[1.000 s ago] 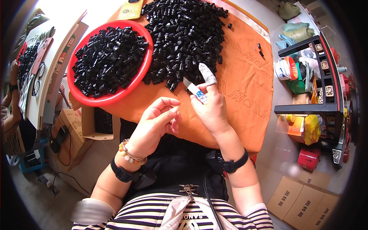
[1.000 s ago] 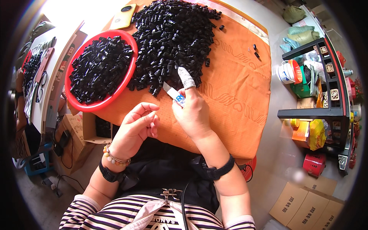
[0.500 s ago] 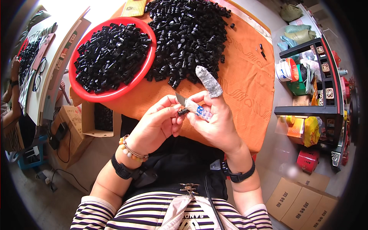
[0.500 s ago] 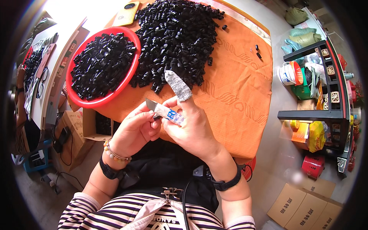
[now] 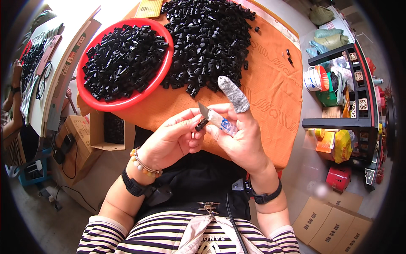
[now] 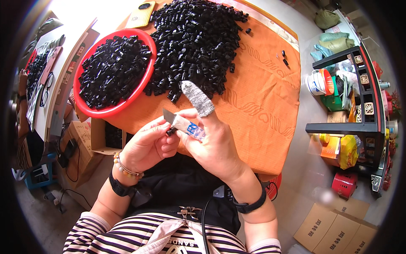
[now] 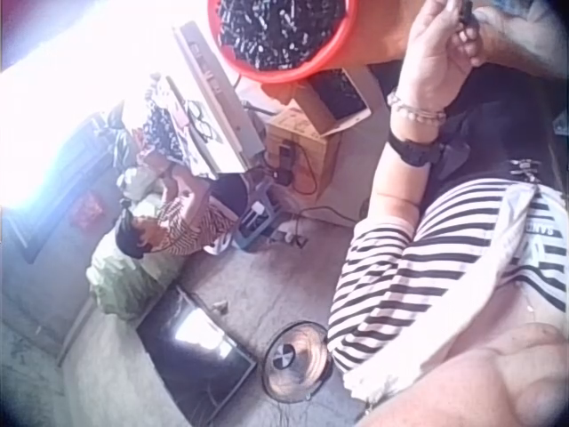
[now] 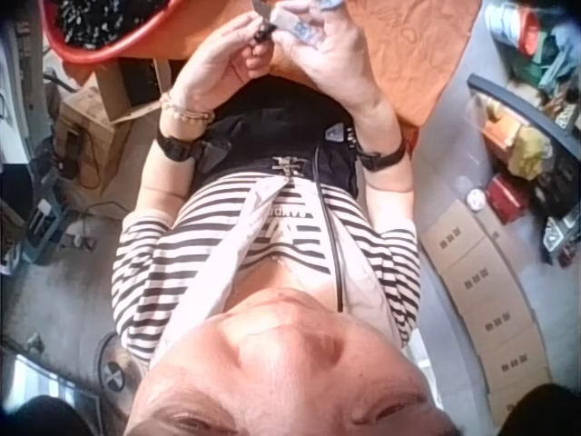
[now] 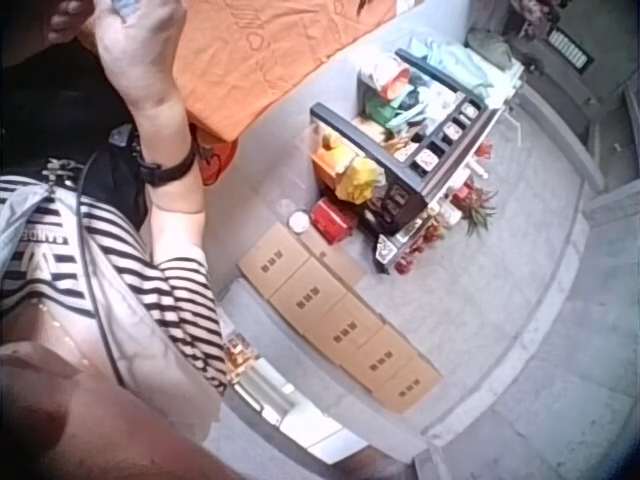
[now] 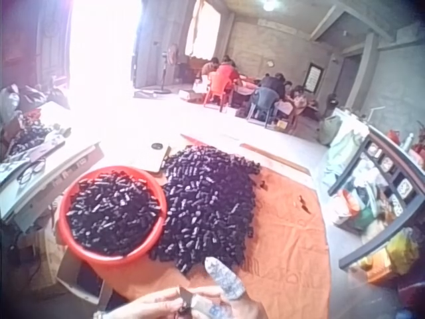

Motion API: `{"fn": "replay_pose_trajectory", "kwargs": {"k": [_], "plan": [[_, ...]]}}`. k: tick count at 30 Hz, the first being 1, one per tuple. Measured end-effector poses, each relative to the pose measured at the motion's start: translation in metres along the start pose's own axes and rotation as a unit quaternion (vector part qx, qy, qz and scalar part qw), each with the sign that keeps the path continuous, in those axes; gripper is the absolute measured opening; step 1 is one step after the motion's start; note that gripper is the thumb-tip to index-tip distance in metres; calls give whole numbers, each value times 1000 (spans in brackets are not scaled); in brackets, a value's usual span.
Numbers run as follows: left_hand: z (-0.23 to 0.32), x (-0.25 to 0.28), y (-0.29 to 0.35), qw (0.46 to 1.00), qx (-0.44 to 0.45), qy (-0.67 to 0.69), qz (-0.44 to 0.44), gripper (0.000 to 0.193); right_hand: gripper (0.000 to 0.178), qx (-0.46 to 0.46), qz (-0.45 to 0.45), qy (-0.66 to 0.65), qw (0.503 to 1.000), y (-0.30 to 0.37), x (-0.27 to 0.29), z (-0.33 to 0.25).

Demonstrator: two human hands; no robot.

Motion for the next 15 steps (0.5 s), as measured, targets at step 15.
{"fn": "replay_pose_trajectory", "kwargs": {"k": [15], "plan": [[1, 3, 0, 997, -58, 52, -29, 23, 48, -31, 12, 50, 998, 18, 3, -1]]}}
Point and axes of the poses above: each hand's wrist, its own y-axis away from the middle knuckle, its own x-axis out of the back of the hand, z = x × y, the point moved 1 cm from there along -y, towards the middle knuckle, and after that the axes turned 11 degrees about z, right-handed, at the moved point
